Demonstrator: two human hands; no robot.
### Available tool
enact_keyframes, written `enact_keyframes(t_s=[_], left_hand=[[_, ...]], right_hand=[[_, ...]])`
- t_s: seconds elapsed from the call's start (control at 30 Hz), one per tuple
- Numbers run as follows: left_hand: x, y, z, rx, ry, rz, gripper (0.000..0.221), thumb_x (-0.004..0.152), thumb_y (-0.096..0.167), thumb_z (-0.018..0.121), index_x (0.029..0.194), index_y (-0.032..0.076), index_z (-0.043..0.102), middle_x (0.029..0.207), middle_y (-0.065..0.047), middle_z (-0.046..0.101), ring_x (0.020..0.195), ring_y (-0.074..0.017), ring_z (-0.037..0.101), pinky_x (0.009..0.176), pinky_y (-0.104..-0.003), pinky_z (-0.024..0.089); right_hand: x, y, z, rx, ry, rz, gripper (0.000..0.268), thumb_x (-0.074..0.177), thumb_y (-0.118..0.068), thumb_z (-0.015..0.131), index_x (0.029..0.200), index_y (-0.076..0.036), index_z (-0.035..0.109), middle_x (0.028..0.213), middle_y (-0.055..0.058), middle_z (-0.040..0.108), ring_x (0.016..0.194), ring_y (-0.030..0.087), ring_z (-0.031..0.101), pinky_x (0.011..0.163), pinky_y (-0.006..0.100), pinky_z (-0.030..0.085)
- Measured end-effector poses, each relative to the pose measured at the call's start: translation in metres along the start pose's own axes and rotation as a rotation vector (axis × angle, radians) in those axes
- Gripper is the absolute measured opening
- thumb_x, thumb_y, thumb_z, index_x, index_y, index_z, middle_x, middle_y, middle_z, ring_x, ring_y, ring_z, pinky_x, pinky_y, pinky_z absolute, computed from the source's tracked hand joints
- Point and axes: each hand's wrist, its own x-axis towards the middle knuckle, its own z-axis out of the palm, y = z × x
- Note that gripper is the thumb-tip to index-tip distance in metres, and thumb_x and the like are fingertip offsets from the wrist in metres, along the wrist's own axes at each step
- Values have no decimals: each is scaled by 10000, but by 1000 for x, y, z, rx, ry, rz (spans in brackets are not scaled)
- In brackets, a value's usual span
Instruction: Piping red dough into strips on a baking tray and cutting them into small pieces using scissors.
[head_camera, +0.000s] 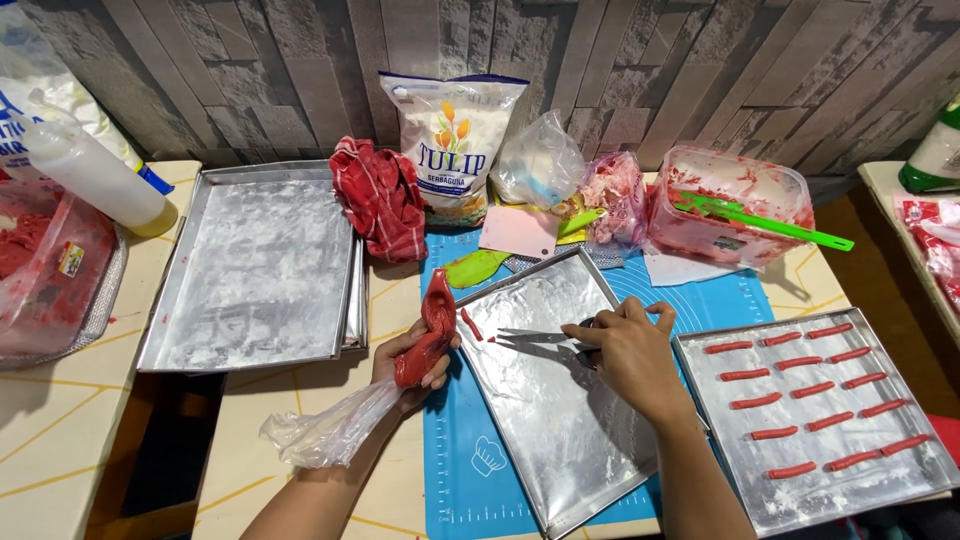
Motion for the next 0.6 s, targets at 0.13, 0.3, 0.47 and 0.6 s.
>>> enact_keyframes(t_s=[0.13,0.3,0.47,0.6], left_hand=[[0,0,1,0,6,-4,515,895,272,544,1378,101,496,1055,-254,590,415,-210,569,516,-396,607],[0,-1,0,-15,20,-12,502,886,272,557,1358,106,513,1039,-254,605,409,-220,565,512,-405,602],[-1,-2,5,-26,25,-16,470,891,267,557,1332,107,527,1029,-251,614,412,-224,568,512,-407,601],[0,-2,5,-26,25,-22,459,892,271,557,1324,117,537,1025,-241,619,413,-223,559,511,-410,597]], right_hand=[[2,-1,4,23,3,-14,450,724,-140,835,1096,-389,787,819,-48,695,942,193,513,994,582,235],[3,-9,-4,21,27,-47,449,720,-110,828,1078,-379,796,825,-44,700,943,196,514,983,580,225],[2,-14,-2,-25,87,-76,455,703,-107,827,1062,-384,787,826,-52,688,947,192,514,981,572,235],[-1,-22,-2,-44,135,-106,477,681,-86,830,1050,-384,783,814,-65,674,949,181,501,984,573,211]])
